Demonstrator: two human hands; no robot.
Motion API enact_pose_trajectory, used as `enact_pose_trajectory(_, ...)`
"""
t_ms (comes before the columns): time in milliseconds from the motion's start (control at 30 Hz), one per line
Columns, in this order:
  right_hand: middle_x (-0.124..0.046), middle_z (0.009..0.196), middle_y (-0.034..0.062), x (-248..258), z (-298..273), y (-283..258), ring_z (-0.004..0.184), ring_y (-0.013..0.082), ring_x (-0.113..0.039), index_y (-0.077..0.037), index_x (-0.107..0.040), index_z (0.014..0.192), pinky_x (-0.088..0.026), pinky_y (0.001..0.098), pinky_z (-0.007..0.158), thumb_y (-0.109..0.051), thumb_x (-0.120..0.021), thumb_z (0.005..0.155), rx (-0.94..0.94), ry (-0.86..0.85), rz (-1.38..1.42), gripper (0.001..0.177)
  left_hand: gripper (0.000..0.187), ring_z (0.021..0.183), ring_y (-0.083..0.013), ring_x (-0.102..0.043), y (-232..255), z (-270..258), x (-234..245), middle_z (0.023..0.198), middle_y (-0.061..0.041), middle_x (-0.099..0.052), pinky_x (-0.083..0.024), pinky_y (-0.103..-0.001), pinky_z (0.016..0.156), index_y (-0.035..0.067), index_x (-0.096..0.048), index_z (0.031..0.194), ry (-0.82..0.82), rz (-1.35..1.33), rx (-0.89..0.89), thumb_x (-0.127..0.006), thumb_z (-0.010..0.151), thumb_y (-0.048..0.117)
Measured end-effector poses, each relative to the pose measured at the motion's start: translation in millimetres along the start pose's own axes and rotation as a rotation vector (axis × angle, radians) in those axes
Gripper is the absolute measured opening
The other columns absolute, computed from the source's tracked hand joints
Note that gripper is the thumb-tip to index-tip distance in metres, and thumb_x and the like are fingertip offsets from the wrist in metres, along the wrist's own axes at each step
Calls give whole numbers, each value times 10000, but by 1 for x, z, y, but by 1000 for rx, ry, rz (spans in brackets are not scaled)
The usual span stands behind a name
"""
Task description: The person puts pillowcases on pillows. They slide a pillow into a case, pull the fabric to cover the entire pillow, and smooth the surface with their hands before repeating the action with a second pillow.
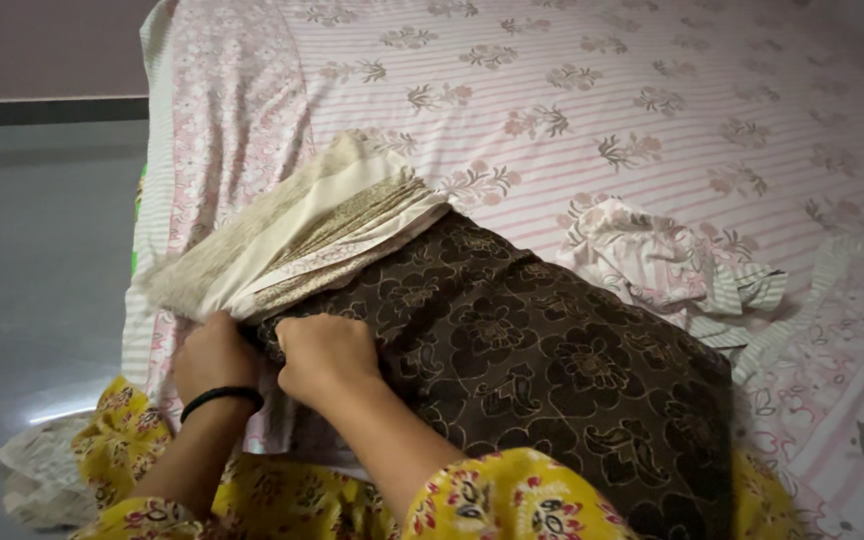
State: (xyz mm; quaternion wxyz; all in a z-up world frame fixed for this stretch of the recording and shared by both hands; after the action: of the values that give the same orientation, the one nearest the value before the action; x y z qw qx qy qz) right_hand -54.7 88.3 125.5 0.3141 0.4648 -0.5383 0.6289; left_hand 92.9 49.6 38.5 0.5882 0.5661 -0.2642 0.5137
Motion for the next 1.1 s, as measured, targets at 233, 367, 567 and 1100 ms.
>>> enact_pose_trajectory(233, -746, 907, 160, 12, -11, -16, 926, 372, -710, -114, -726, 901, -541, 501, 823, -63, -658, 762, -15, -11, 72, 162, 161, 914, -483, -687, -10, -4, 17, 945, -275, -717, -539, -567, 770, 30, -666, 998, 3, -60, 104, -626, 931, 170)
enact_pose_trajectory(367, -743, 885, 157, 22, -19, -23, 909, 363, -716, -105, -719, 878, -537, 497, 826, -58, -650, 776, -38, -25, 101, 132, 187, 906, -483, -689, -11, 5, 19, 940, -277, -719, -542, -561, 766, 22, -653, 986, 48, -45, 133, -634, 951, 204)
enact_pose_trajectory(567, -739, 873, 155, 22, -31, -29, 898, 356, -713, -105, -716, 898, -533, 504, 814, -39, -652, 779, 3, 15, 109, 151, 232, 901, -489, -684, -14, -6, 32, 942, -273, -724, -522, -588, 739, 50, -593, 1045, 31, -12, 118, -594, 1003, 279)
enact_pose_trajectory(1100, -660, 1090, 135, 34, -29, 4, 1086, 324, -606, -96, -695, 1083, -484, 480, 946, -338, -623, 925, 304, -25, 42, 298, 366, 1148, -464, -647, -5, 14, 44, 1244, -245, -676, -520, -514, 999, 34, -665, 1251, 208, -322, -304, -537, 915, 102)
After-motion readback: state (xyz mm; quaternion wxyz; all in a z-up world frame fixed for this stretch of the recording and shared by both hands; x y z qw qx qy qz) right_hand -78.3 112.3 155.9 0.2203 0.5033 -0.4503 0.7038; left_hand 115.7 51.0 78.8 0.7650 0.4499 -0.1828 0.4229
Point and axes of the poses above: each hand's wrist, its own z-axis towards the middle knuckle, its own x-axis out of the back of the hand, y = z × x, the point moved 1 cm from there along z, towards the middle knuckle
